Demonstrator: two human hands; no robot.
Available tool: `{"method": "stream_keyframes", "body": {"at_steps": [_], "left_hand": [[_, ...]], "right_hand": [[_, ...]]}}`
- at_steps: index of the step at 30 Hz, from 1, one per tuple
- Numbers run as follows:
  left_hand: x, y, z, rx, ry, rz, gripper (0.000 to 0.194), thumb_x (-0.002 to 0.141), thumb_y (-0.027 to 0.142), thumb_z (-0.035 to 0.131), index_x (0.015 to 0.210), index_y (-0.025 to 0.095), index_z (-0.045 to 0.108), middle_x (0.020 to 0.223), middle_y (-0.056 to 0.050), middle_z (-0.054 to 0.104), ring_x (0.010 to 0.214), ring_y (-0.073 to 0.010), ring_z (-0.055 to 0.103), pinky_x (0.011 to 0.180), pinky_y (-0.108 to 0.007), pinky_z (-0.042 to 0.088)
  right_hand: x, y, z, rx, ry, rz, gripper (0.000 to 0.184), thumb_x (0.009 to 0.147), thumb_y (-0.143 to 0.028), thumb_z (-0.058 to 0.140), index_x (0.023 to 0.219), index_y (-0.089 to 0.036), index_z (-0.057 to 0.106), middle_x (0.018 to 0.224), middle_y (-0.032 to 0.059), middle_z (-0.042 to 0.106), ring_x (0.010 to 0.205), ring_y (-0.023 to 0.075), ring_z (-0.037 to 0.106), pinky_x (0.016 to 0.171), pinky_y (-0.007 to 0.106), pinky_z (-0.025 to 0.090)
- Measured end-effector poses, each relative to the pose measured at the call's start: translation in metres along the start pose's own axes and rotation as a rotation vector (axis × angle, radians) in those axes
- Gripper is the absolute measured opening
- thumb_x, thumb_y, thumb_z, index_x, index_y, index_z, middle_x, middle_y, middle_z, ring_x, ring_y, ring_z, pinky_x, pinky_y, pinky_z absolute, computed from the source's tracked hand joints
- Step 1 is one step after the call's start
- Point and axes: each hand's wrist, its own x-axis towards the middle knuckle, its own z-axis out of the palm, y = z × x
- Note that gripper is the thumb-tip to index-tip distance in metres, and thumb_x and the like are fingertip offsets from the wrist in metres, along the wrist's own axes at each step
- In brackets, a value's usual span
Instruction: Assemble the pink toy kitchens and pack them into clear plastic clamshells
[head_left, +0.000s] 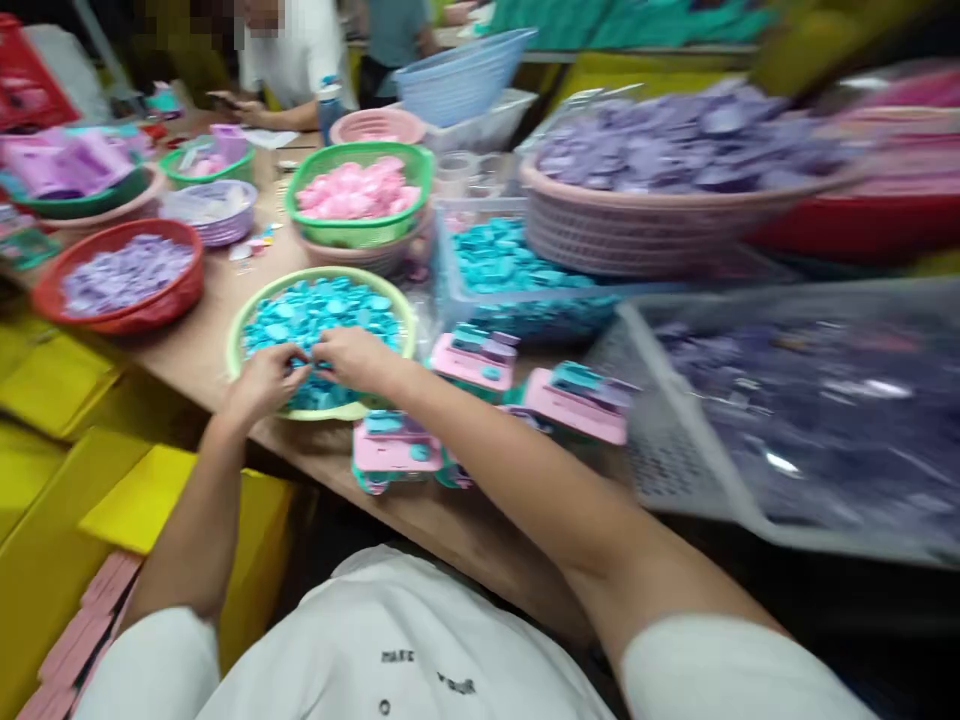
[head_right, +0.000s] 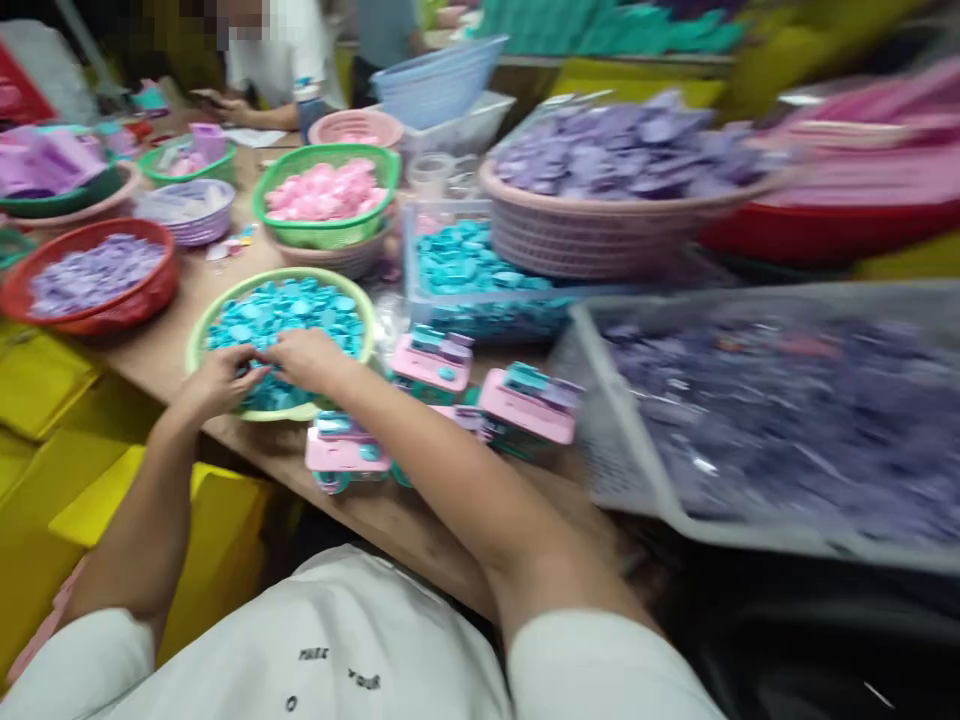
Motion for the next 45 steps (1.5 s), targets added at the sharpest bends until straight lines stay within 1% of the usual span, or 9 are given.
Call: {"method": "stream_keyframes", "body": {"at_steps": [6, 9, 12, 16, 21, 26, 31, 36, 45], "left_hand": [[0.012, 0.041, -0.007, -0.213, 0.099, 0.092, 0.034, 0.078, 0.058, 0.061, 0.078, 0.025, 0.065, 0.062, 0.003, 0.054, 0.055, -0.0141, 0.041, 0.052, -0.027, 0.034], [0.021, 0.092, 0.006, -0.336, -0.088, 0.234, 0.033, 0.08, 0.052, 0.063, 0.069, 0.02, 0.064, 0.055, 0.003, 0.041, 0.051, -0.0107, 0.031, 0.048, -0.026, 0.026], [0.035, 0.149, 0.032, -0.488, -0.33, 0.362, 0.029, 0.079, 0.041, 0.067, 0.068, 0.015, 0.065, 0.058, 0.002, 0.045, 0.056, -0.0092, 0.035, 0.051, -0.024, 0.027], [0.05, 0.217, 0.074, -0.608, -0.647, 0.293, 0.027, 0.079, 0.034, 0.072, 0.065, 0.013, 0.062, 0.053, 0.005, 0.038, 0.049, -0.0064, 0.028, 0.047, -0.023, 0.02], [0.051, 0.269, 0.105, -0.526, -0.687, 0.188, 0.017, 0.08, 0.017, 0.072, 0.066, 0.012, 0.064, 0.05, 0.006, 0.036, 0.045, -0.0054, 0.028, 0.042, -0.021, 0.017], [0.059, 0.27, 0.111, -0.84, -0.674, -0.061, 0.012, 0.077, 0.0, 0.057, 0.076, 0.011, 0.063, 0.061, 0.0, 0.053, 0.05, -0.0081, 0.047, 0.049, -0.021, 0.038], [0.065, 0.26, 0.105, -1.041, -0.777, -0.158, 0.031, 0.065, -0.012, 0.049, 0.085, 0.008, 0.062, 0.066, -0.002, 0.06, 0.059, -0.0111, 0.06, 0.069, -0.027, 0.054], [0.068, 0.258, 0.109, -1.025, -0.841, -0.172, 0.032, 0.065, -0.015, 0.052, 0.084, 0.009, 0.063, 0.069, -0.002, 0.065, 0.07, -0.0141, 0.07, 0.085, -0.032, 0.058], [0.073, 0.26, 0.111, -0.698, -0.711, 0.039, 0.021, 0.064, 0.001, 0.078, 0.066, 0.011, 0.06, 0.058, 0.0, 0.061, 0.055, -0.0104, 0.06, 0.06, -0.025, 0.053]], "right_hand": [[-0.051, 0.022, -0.013, 0.496, 0.531, 0.098, 0.02, 0.1, -0.018, 0.051, 0.107, -0.012, 0.069, 0.104, 0.0064, 0.071, 0.095, 0.0145, 0.065, 0.086, 0.025, 0.048], [-0.113, 0.027, -0.013, 0.497, 0.824, 0.127, 0.022, 0.098, -0.013, 0.049, 0.108, -0.014, 0.069, 0.106, 0.0065, 0.07, 0.099, 0.0143, 0.064, 0.088, 0.025, 0.051], [-0.182, 0.036, -0.014, 0.351, 0.953, 0.123, 0.025, 0.095, -0.012, 0.051, 0.11, -0.017, 0.07, 0.106, 0.007, 0.07, 0.104, 0.0165, 0.064, 0.092, 0.03, 0.053], [-0.251, 0.051, -0.008, 0.349, 1.07, 0.331, 0.017, 0.093, -0.023, 0.063, 0.107, -0.019, 0.072, 0.105, 0.0075, 0.071, 0.096, 0.0179, 0.068, 0.079, 0.03, 0.058], [-0.286, 0.071, 0.027, 0.214, 1.173, 0.661, 0.018, 0.096, -0.031, 0.059, 0.091, -0.019, 0.071, 0.091, 0.0069, 0.073, 0.084, 0.0188, 0.069, 0.075, 0.032, 0.057], [-0.282, 0.095, 0.063, -0.028, 1.079, 0.76, 0.027, 0.101, -0.032, 0.047, 0.091, -0.02, 0.069, 0.095, 0.0103, 0.073, 0.092, 0.0217, 0.067, 0.088, 0.035, 0.053], [-0.275, 0.102, 0.07, 0.001, 1.12, 0.833, 0.03, 0.102, -0.033, 0.045, 0.091, -0.019, 0.069, 0.094, 0.0109, 0.071, 0.093, 0.0219, 0.064, 0.09, 0.035, 0.049], [-0.271, 0.095, 0.065, -0.02, 1.055, 0.944, 0.034, 0.102, -0.033, 0.043, 0.09, -0.019, 0.071, 0.094, 0.0099, 0.067, 0.092, 0.0225, 0.062, 0.088, 0.035, 0.048], [-0.264, 0.091, 0.062, -0.042, 0.892, 1.142, 0.031, 0.101, -0.034, 0.048, 0.099, -0.02, 0.076, 0.098, 0.0109, 0.064, 0.094, 0.0242, 0.058, 0.089, 0.035, 0.045]]}}
